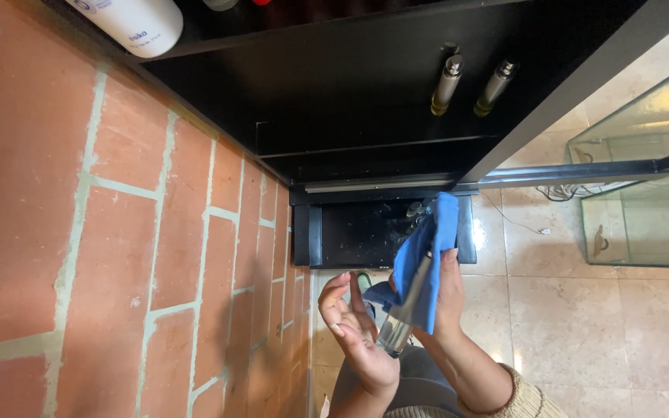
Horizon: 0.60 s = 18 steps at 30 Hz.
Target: Organizing and cleaning small bottles and vape pens by wiping them with a cloth and placing them neatly on a shelf.
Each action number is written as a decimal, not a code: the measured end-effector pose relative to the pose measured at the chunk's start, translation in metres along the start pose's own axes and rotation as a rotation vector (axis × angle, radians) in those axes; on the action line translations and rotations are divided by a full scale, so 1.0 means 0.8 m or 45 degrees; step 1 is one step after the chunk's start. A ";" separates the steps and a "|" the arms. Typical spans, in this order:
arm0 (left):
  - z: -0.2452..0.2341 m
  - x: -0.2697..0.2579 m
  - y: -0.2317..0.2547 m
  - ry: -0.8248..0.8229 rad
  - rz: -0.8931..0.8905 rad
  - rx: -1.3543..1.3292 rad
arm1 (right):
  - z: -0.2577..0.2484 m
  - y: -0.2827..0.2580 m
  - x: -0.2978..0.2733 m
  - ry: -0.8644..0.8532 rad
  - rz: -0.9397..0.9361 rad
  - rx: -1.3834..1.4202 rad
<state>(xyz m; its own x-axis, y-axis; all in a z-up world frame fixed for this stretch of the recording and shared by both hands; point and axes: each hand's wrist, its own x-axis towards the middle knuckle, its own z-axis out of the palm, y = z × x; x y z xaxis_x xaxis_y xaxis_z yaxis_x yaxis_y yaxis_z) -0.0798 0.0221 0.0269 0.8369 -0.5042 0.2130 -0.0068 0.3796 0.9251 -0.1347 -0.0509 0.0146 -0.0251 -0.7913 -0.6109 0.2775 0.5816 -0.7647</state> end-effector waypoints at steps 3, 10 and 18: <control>0.006 0.000 0.008 0.024 -0.008 -0.010 | -0.012 0.029 0.012 -0.448 -0.098 0.427; 0.016 0.001 0.003 0.116 -0.004 0.118 | 0.009 0.009 -0.037 0.142 0.216 -0.072; 0.028 0.028 0.005 0.134 0.065 0.186 | -0.009 0.065 -0.039 -0.143 0.117 0.090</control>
<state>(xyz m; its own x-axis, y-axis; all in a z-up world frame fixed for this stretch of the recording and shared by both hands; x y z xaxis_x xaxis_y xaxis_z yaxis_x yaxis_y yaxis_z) -0.0732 -0.0051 0.0422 0.8859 -0.4006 0.2339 -0.1237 0.2820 0.9514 -0.1262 0.0054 -0.0076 0.1100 -0.7537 -0.6479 0.3410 0.6410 -0.6877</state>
